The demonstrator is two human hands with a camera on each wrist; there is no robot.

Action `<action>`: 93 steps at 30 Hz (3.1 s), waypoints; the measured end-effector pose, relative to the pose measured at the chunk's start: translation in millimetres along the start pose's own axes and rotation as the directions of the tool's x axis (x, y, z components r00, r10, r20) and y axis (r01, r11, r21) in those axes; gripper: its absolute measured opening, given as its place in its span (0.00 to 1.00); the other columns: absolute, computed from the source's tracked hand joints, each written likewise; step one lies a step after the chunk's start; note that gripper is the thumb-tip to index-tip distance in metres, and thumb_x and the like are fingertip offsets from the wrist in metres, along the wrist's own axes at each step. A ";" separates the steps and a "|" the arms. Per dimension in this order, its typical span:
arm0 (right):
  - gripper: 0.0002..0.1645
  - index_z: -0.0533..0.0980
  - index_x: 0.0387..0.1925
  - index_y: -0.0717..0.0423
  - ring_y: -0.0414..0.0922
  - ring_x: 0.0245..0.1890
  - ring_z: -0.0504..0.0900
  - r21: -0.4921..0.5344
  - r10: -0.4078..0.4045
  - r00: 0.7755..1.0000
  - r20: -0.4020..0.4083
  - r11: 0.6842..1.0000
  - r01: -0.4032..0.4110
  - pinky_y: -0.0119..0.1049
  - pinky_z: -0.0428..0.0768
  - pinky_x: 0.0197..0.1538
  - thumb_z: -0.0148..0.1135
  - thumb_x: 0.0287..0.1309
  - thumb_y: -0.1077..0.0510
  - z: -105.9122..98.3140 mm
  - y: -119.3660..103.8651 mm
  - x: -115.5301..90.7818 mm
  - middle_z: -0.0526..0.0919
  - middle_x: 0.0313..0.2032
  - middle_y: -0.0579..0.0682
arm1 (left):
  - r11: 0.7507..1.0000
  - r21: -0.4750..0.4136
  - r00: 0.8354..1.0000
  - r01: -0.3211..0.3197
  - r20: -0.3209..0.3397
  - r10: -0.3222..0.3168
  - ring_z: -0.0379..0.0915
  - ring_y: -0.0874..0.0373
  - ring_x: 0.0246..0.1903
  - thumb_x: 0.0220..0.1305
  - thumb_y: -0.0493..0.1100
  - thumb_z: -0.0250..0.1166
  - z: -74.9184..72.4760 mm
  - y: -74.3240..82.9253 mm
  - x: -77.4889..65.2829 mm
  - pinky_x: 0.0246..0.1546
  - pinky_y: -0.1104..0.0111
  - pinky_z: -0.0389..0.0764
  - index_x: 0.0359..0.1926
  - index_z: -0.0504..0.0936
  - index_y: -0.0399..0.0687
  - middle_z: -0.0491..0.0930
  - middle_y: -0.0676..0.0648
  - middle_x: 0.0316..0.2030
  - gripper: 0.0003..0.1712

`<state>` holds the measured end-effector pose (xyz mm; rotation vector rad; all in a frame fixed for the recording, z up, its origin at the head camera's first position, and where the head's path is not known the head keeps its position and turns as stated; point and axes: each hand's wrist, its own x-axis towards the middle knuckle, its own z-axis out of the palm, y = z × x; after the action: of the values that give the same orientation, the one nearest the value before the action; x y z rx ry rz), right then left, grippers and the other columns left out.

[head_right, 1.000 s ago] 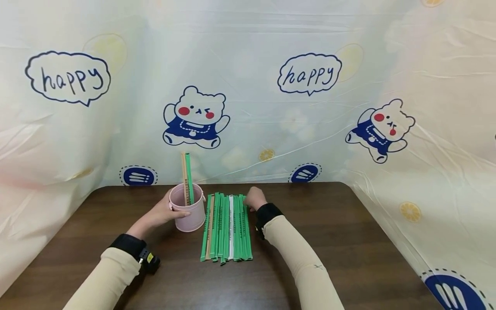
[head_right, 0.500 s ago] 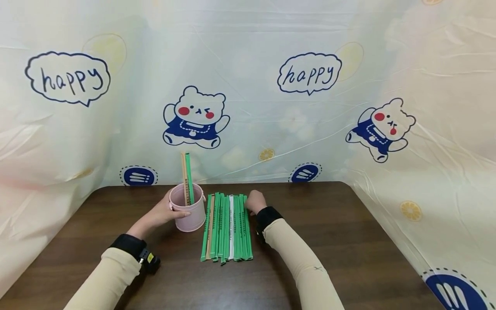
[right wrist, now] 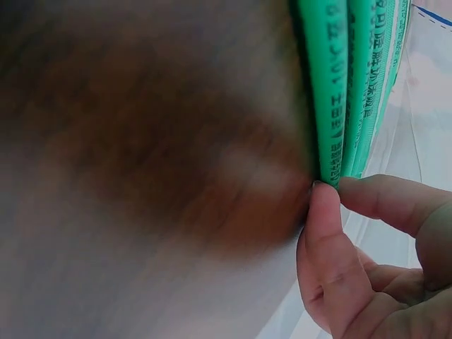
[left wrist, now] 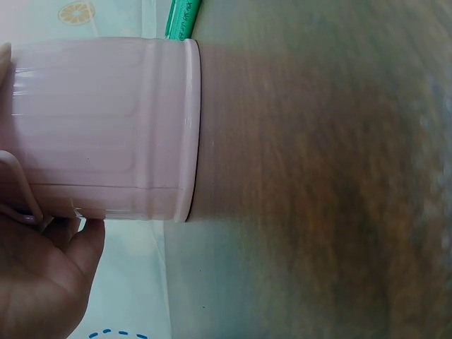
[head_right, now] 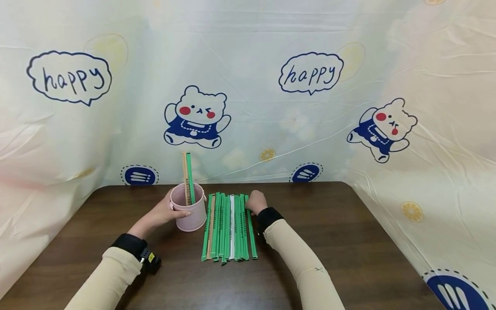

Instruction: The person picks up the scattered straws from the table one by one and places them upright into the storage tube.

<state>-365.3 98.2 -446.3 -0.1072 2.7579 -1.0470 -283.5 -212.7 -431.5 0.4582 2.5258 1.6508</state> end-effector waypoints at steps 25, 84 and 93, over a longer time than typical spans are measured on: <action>0.35 0.54 0.08 0.47 0.41 0.11 0.69 0.018 -0.040 0.999 -0.018 0.999 0.041 0.32 0.78 0.24 0.60 0.61 0.71 -22.7 3.8 -3.4 0.52 0.11 0.41 | 0.999 0.027 0.999 0.036 -0.008 -0.036 0.56 0.32 0.71 0.61 0.43 0.74 0.4 -1.1 0.0 0.70 0.34 0.65 0.79 0.41 0.41 0.53 0.30 0.74 0.60; 0.25 0.72 0.65 0.67 0.54 0.48 0.83 0.325 -0.325 0.798 -0.508 0.785 0.527 0.42 0.87 0.52 0.60 0.69 0.67 -83.7 -189.7 -15.3 0.82 0.47 0.64 | 1.000 0.019 1.000 -0.003 -0.003 0.003 0.57 0.31 0.71 0.61 0.41 0.73 -0.1 -2.5 -1.9 0.70 0.34 0.65 0.79 0.41 0.40 0.55 0.29 0.73 0.59; 0.24 0.73 0.64 0.66 0.49 0.43 0.82 0.328 -0.363 0.785 -0.502 0.760 0.561 0.37 0.87 0.49 0.61 0.68 0.66 -61.2 -205.4 -14.5 0.82 0.45 0.62 | 0.999 -0.011 0.999 -0.043 -0.003 0.043 0.57 0.32 0.71 0.60 0.40 0.73 -1.3 -4.1 0.1 0.70 0.34 0.65 0.79 0.42 0.40 0.55 0.29 0.73 0.59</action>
<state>-363.3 -13.7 -262.9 -0.6162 2.7869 -2.0617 -284.7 -215.3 -434.7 0.5131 2.5255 1.6802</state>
